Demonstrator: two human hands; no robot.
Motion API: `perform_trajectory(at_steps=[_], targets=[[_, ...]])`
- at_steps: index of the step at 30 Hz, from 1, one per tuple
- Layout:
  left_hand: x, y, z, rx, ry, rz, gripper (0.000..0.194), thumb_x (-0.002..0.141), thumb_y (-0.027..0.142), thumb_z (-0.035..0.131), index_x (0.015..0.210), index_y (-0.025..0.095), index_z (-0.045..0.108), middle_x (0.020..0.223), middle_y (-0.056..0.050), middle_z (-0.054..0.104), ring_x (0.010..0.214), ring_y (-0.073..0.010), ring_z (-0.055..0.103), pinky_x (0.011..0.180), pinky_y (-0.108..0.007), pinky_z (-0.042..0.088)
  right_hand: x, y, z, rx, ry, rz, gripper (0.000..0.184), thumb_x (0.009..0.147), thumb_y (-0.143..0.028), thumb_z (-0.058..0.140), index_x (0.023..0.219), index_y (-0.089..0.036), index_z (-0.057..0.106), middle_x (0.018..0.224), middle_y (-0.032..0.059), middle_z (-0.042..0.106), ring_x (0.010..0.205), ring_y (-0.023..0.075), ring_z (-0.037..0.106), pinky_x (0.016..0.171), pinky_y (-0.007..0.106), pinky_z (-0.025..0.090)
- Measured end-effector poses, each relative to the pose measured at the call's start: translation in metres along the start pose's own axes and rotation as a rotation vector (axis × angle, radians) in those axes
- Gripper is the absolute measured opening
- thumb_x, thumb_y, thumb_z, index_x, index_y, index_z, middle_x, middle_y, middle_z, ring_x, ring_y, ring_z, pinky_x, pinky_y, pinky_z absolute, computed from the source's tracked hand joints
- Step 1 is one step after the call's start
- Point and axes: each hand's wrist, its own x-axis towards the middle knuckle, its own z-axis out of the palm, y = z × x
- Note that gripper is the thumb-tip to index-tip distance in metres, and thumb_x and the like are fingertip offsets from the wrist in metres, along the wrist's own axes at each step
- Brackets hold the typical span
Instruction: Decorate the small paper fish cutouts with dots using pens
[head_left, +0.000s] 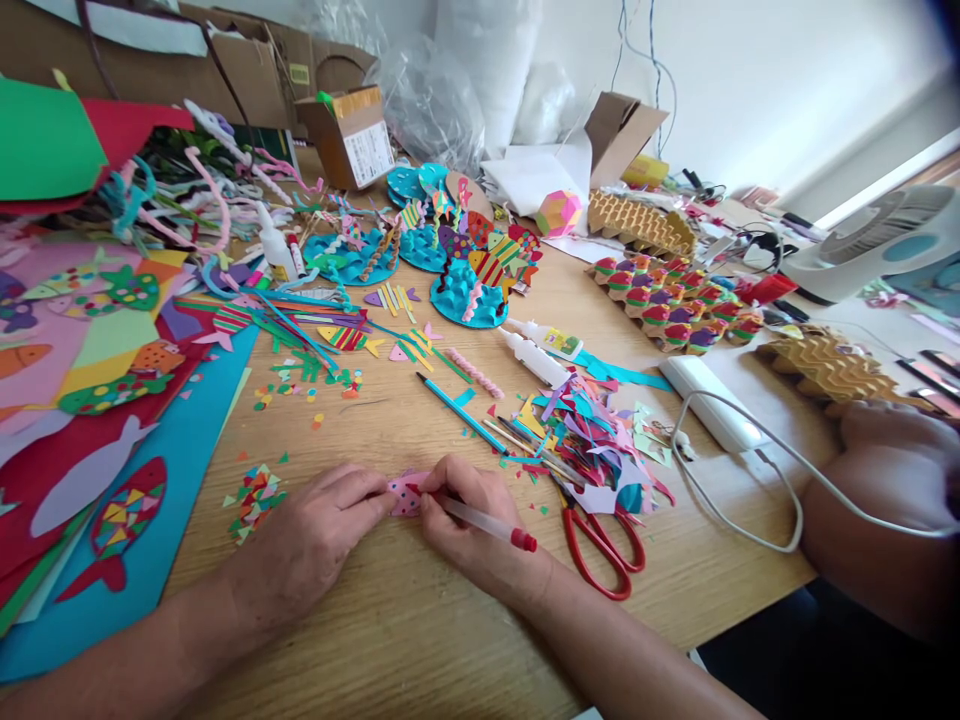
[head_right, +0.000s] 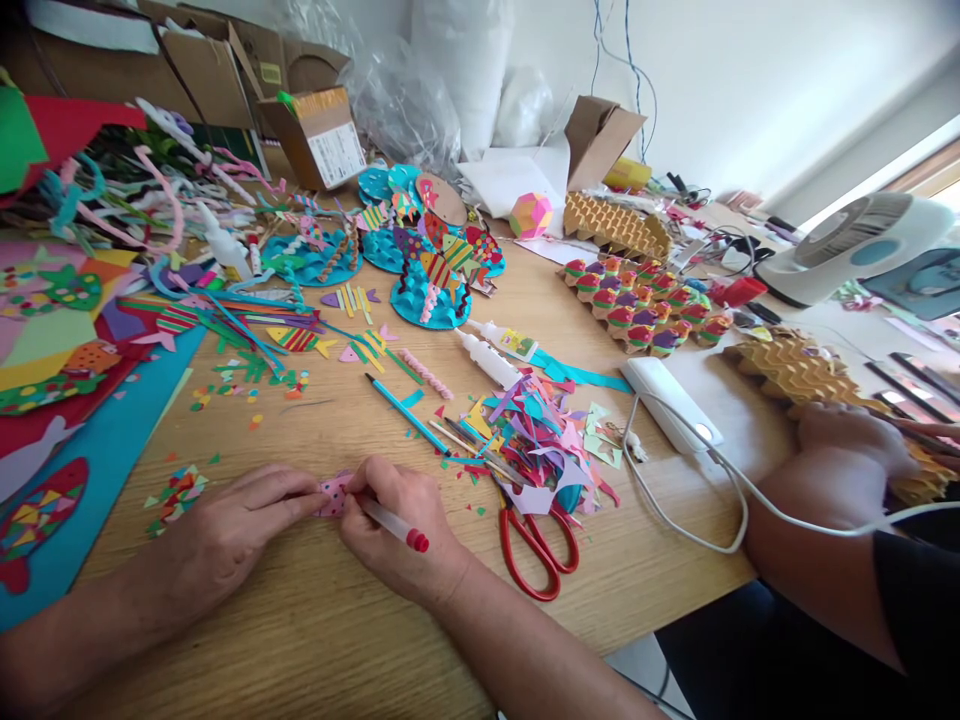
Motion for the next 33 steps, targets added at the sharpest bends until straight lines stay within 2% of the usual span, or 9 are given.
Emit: perform_trajectory(at_steps=[12,33], targets=[[-0.0021,-0.0002,0.0013,0.016,0.002,-0.003,0.034,0.095,0.015,0.028,0.108,0.019,0.059,0.098,-0.004,0.061,0.091,-0.0171,0.055,0.079,-0.027,0.048,0.0000,0.0004,0.0001,0.002,-0.008,0.009,0.008,0.068,-0.014,0.046,0.066,-0.021,0.047,0.051,-0.0047,0.052,0.043,0.0091,0.045,0.045,0.018,0.035],[-0.0018,-0.0003,-0.0008,0.036,0.000,0.011,0.034,0.092,0.010,0.031,0.109,0.019,0.058,0.098,-0.004,0.062,0.090,-0.0176,0.057,0.078,-0.029,0.050,0.0002,0.0003,-0.0013,-0.001,-0.019,-0.004,0.008,0.069,-0.013,0.046,0.069,-0.022,0.046,0.055,-0.0035,0.058,0.045,0.0099,0.050,0.047,0.019,0.038]])
